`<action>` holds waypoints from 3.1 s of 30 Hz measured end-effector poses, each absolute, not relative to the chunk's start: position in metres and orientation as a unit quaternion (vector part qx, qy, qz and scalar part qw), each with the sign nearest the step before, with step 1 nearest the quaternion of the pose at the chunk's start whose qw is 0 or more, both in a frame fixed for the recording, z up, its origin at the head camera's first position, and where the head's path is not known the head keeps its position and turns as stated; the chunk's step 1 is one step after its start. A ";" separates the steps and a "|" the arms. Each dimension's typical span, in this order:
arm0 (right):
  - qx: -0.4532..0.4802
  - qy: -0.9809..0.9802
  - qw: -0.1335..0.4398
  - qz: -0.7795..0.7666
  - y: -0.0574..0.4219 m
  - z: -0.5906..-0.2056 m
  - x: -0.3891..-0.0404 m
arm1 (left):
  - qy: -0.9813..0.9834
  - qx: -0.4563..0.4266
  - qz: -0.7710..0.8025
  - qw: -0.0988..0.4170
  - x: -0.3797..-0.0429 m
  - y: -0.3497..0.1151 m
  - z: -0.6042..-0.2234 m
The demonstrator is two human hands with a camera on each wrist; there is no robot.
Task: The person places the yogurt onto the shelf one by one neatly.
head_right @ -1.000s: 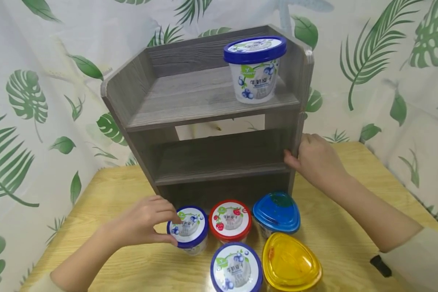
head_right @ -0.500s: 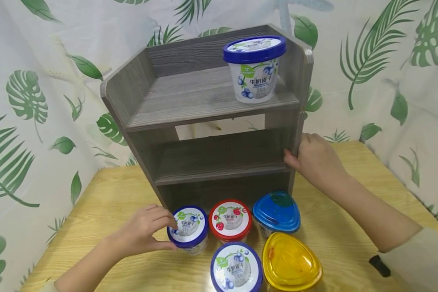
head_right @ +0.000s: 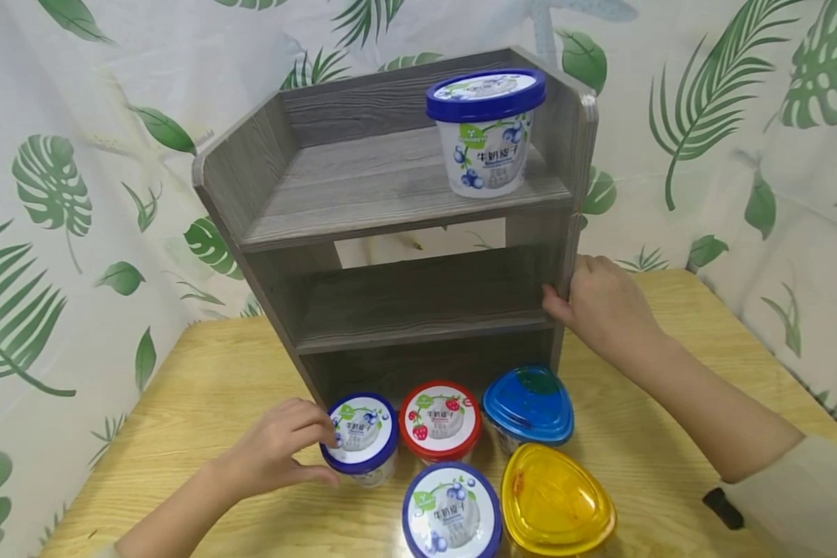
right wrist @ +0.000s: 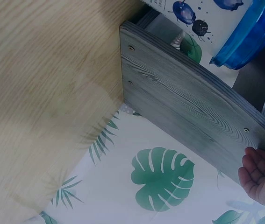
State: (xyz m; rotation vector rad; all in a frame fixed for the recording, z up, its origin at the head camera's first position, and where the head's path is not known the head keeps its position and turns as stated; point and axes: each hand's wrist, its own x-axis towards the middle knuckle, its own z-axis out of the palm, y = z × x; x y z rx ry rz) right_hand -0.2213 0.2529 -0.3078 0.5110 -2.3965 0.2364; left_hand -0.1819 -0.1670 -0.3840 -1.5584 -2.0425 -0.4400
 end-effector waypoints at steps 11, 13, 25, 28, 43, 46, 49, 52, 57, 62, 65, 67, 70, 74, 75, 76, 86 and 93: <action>0.193 -0.918 0.333 0.092 0.253 -0.309 -0.221 | -0.736 -0.595 -0.188 0.261 -0.184 -0.168 -0.395; 0.194 -0.918 0.333 0.094 0.253 -0.308 -0.221 | -0.726 -0.606 -0.195 0.260 -0.185 -0.168 -0.397; 0.193 -0.920 0.328 0.095 0.253 -0.307 -0.220 | -0.708 -0.619 -0.205 0.272 -0.186 -0.166 -0.403; 0.190 -0.922 0.323 0.094 0.252 -0.306 -0.219 | -0.706 -0.619 -0.208 0.275 -0.186 -0.164 -0.405; 0.185 -0.924 0.322 0.096 0.252 -0.306 -0.219 | -0.737 -0.575 -0.216 0.283 -0.181 -0.160 -0.414; 0.186 -0.922 0.325 0.095 0.252 -0.307 -0.219 | -0.737 -0.573 -0.213 0.289 -0.181 -0.159 -0.415; 0.183 -0.923 0.325 0.093 0.252 -0.307 -0.219 | -0.740 -0.569 -0.208 0.291 -0.181 -0.159 -0.415; 0.179 -0.925 0.322 0.094 0.251 -0.307 -0.219 | -0.743 -0.566 -0.203 0.295 -0.180 -0.159 -0.414; 0.183 -0.920 0.329 0.104 0.251 -0.306 -0.220 | -0.747 -0.557 -0.196 0.305 -0.180 -0.158 -0.413; 0.187 -0.917 0.338 0.103 0.251 -0.306 -0.220 | -0.747 -0.555 -0.188 0.314 -0.180 -0.160 -0.412; 0.186 -0.918 0.336 0.103 0.251 -0.307 -0.220 | -0.744 -0.557 -0.189 0.319 -0.181 -0.162 -0.409; 0.183 -0.919 0.334 0.103 0.251 -0.307 -0.220 | -0.741 -0.558 -0.187 0.324 -0.181 -0.163 -0.407; 0.180 -0.921 0.330 0.104 0.252 -0.308 -0.220 | -0.739 -0.559 -0.184 0.328 -0.182 -0.165 -0.402; 0.179 -0.922 0.328 0.106 0.252 -0.309 -0.219 | -0.740 -0.558 -0.181 0.329 -0.181 -0.166 -0.396; 0.179 -0.922 0.328 0.105 0.252 -0.309 -0.219 | -0.740 -0.558 -0.181 0.329 -0.181 -0.166 -0.394; 0.180 -0.921 0.329 0.104 0.252 -0.309 -0.219 | -0.740 -0.558 -0.182 0.329 -0.180 -0.166 -0.392; 0.168 -0.927 0.318 0.105 0.251 -0.308 -0.218 | -0.732 -0.568 -0.181 0.331 -0.178 -0.164 -0.374; 0.167 -0.929 0.315 0.102 0.251 -0.307 -0.218 | -0.730 -0.570 -0.171 0.336 -0.178 -0.163 -0.364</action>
